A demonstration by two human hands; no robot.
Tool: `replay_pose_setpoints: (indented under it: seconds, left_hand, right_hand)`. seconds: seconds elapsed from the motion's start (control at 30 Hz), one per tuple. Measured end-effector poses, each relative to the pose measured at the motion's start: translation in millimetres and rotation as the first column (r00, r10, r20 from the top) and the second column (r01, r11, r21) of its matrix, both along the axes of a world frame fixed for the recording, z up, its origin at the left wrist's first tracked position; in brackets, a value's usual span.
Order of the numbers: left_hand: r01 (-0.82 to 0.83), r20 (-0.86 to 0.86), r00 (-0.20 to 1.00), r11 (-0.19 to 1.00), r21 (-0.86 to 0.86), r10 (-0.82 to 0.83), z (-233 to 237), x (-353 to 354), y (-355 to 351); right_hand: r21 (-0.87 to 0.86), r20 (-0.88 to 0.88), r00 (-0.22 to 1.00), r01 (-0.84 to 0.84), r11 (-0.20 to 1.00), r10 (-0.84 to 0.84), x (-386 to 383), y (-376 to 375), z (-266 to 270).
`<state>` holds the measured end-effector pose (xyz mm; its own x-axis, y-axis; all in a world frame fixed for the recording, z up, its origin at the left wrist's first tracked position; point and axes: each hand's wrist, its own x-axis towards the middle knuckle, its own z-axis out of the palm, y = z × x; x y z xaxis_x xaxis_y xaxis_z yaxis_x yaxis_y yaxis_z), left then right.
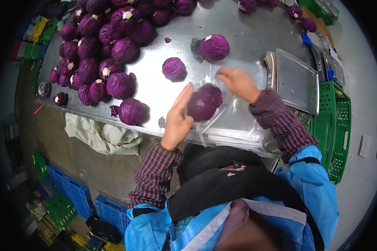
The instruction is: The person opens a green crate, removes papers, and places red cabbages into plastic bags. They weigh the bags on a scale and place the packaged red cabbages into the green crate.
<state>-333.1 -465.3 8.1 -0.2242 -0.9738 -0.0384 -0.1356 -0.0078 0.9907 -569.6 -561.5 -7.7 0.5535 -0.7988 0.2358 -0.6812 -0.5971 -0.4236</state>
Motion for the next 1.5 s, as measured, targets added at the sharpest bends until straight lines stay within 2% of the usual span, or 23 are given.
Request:
replay_pose_setpoints:
  seconds: [0.03,0.07,0.13,0.17,0.2,0.27,0.33,0.37,0.43,0.5,0.53,0.6,0.67,0.77,0.8,0.87,0.97,1.07,1.2,1.27,1.4,1.47,1.5]
  left_hand:
    - [0.067,0.101,0.994,0.972,-0.226,-0.045,5.4,6.8,-3.9]
    - [0.071,0.094,0.994,0.972,-0.224,-0.051,23.2,10.3,-0.7]
    - [0.071,-0.112,0.99,0.994,-0.086,-0.081,65.3,15.2,12.3]
    - [-0.042,-0.189,0.982,0.993,-0.111,0.02,71.0,10.6,14.9]
    - [-0.028,-0.198,0.98,0.994,-0.11,0.005,63.7,12.9,7.0]
    - [-0.084,0.202,0.976,0.996,0.026,0.077,34.1,18.8,-6.3]
    - [-0.09,0.134,0.984,0.977,-0.192,0.117,7.0,13.8,10.5]
    - [-0.063,0.187,0.977,0.981,-0.181,0.097,-16.9,19.7,11.1]
    - [-0.036,0.256,0.964,0.992,-0.121,0.066,-55.8,30.2,45.2]
    - [-0.213,0.019,0.976,0.945,0.25,0.215,-70.5,25.7,58.3]
    - [-0.224,0.018,0.974,0.938,0.263,0.228,-76.9,23.6,72.8]
    - [-0.038,-0.375,0.853,0.76,0.649,0.363,-76.6,19.2,100.0]
    - [0.356,-0.644,0.519,0.543,0.76,0.562,-89.3,20.7,106.0]
    - [0.361,-0.639,0.645,0.569,0.738,0.42,-107.9,0.4,104.3]
    - [0.347,-0.62,0.683,0.575,0.741,0.386,-107.3,-4.8,99.0]
    - [0.243,-0.519,0.769,0.58,0.777,0.373,-105.5,-12.5,102.6]
    - [0.342,-0.561,0.676,0.472,0.813,0.477,-103.1,-17.2,104.8]
    - [0.448,-0.638,0.606,0.459,0.767,0.475,-112.2,-15.8,103.0]
    - [0.385,-0.627,0.6,0.507,0.771,0.497,-87.7,-24.2,104.1]
    - [0.313,-0.561,0.712,0.523,0.793,0.423,-80.0,-23.8,103.4]
    - [0.289,-0.538,0.776,0.573,0.767,0.329,-89.3,-25.8,104.7]
    - [0.231,-0.498,0.791,0.581,0.781,0.355,-96.2,-25.2,108.6]
    - [0.198,-0.449,0.819,0.558,0.806,0.358,-104.1,-23.5,109.6]
  right_hand:
    - [0.098,0.133,0.989,0.059,0.993,-0.072,-3.9,0.7,38.5]
    - [0.204,0.254,0.954,0.111,0.973,-0.162,-7.5,4.8,74.5]
    - [0.184,0.215,0.943,0.217,0.959,-0.254,-12.0,37.7,127.0]
    - [0.185,0.206,0.941,0.233,0.955,-0.269,-10.3,46.7,127.1]
    - [0.328,0.239,0.889,0.305,0.894,-0.391,-8.6,53.9,125.5]
    - [0.475,0.249,0.815,0.368,0.799,-0.523,-7.9,68.5,109.1]
    - [-0.039,0.162,0.915,0.38,0.924,-0.37,-8.5,76.2,68.5]
    - [0.009,0.276,0.88,0.401,0.916,-0.388,-5.9,85.6,50.4]
    - [0.201,0.221,0.843,0.452,0.869,-0.49,-9.7,116.8,29.8]
    - [0.328,0.168,0.818,0.479,0.814,-0.55,-13.3,118.4,20.4]
    - [0.436,0.262,0.773,0.439,0.785,-0.578,-14.6,123.6,16.2]
    - [0.632,0.413,0.643,0.307,0.711,-0.645,-16.8,131.7,7.6]
    - [0.622,0.362,0.7,0.312,0.719,-0.616,-20.2,134.6,10.5]
    - [0.159,0.119,0.875,0.45,0.879,-0.469,-9.5,130.5,48.3]
    - [0.163,0.112,0.879,0.443,0.881,-0.463,-4.0,131.1,57.6]
    - [-0.369,0.04,0.984,0.175,0.913,-0.173,5.9,134.0,66.9]
    - [-0.027,-0.042,0.973,-0.228,0.973,0.226,16.8,154.3,28.1]
    - [0.171,-0.044,0.954,-0.285,0.943,0.296,28.0,166.7,-7.1]
    - [0.193,-0.125,0.925,-0.331,0.924,0.357,37.1,170.6,-17.8]
    - [0.046,-0.165,0.894,-0.416,0.908,0.418,39.6,172.6,-15.7]
    - [0.017,-0.188,0.896,-0.407,0.913,0.403,36.6,171.1,-15.1]
    - [0.317,0.219,0.904,-0.422,0.849,0.367,29.1,169.7,-12.7]
    - [0.574,0.445,0.87,-0.459,0.678,0.212,22.0,169.7,29.6]
